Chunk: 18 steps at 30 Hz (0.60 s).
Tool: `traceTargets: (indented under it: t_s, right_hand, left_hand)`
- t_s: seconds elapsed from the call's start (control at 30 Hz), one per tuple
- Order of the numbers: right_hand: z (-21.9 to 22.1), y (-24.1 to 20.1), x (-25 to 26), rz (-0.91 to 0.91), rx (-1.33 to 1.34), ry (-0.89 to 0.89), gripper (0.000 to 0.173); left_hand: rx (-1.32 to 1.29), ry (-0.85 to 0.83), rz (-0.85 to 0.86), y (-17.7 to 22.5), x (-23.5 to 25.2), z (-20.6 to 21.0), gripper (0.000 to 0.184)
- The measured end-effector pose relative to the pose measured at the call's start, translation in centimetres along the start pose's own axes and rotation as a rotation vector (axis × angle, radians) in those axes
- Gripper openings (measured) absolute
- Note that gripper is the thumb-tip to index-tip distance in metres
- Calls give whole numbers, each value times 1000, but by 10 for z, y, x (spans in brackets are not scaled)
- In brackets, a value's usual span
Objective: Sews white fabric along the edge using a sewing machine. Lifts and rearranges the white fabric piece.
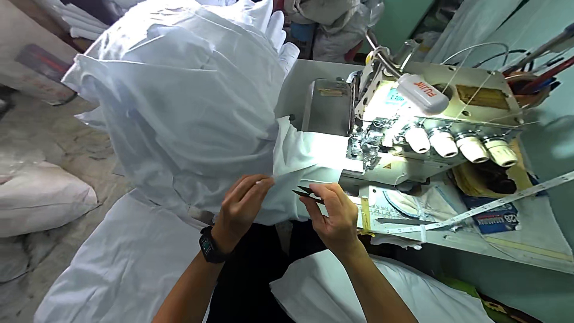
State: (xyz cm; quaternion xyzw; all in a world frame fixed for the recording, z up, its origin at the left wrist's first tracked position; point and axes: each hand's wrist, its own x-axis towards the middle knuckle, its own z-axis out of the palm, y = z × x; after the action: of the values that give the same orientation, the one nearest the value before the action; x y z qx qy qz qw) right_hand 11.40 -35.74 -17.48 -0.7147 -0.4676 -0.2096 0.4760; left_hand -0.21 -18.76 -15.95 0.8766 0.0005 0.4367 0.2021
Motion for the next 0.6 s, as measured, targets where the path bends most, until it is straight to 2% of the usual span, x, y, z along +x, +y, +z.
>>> traceTargets:
  t_s: [0.2, 0.27, 0.33, 0.4, 0.43, 0.47, 0.53, 0.6]
  right_hand:
    - [30, -12, 11, -129, -181, 31, 16]
    - [39, -15, 14, -120, -149, 10, 17]
    - [37, -18, 15, -59, 10, -20, 18]
    - [17, -18, 16, 65, 153, -81, 18]
    - [4, -14, 13, 140, 200, -97, 18]
    - [-7, -8, 9, 206, 228, -80, 19]
    - [-21, 10, -6, 301, 190, 14, 31]
    - [-29, 23, -23, 401, 38, 2, 50]
  left_hand:
    - [-5, 84, -100, 20, -15, -9, 12]
    - [-16, 100, -131, 28, -14, -7, 11]
    - [29, 6, -215, 40, -12, -13, 11]
    - [116, -322, -355, 57, -9, -30, 15]
    - [102, -474, -407, 66, -7, -35, 25]
    - [80, -551, -415, 74, -6, -35, 33]
    - [60, -522, -344, 88, -1, -17, 32]
    - [70, -388, -256, 94, 6, 16, 30]
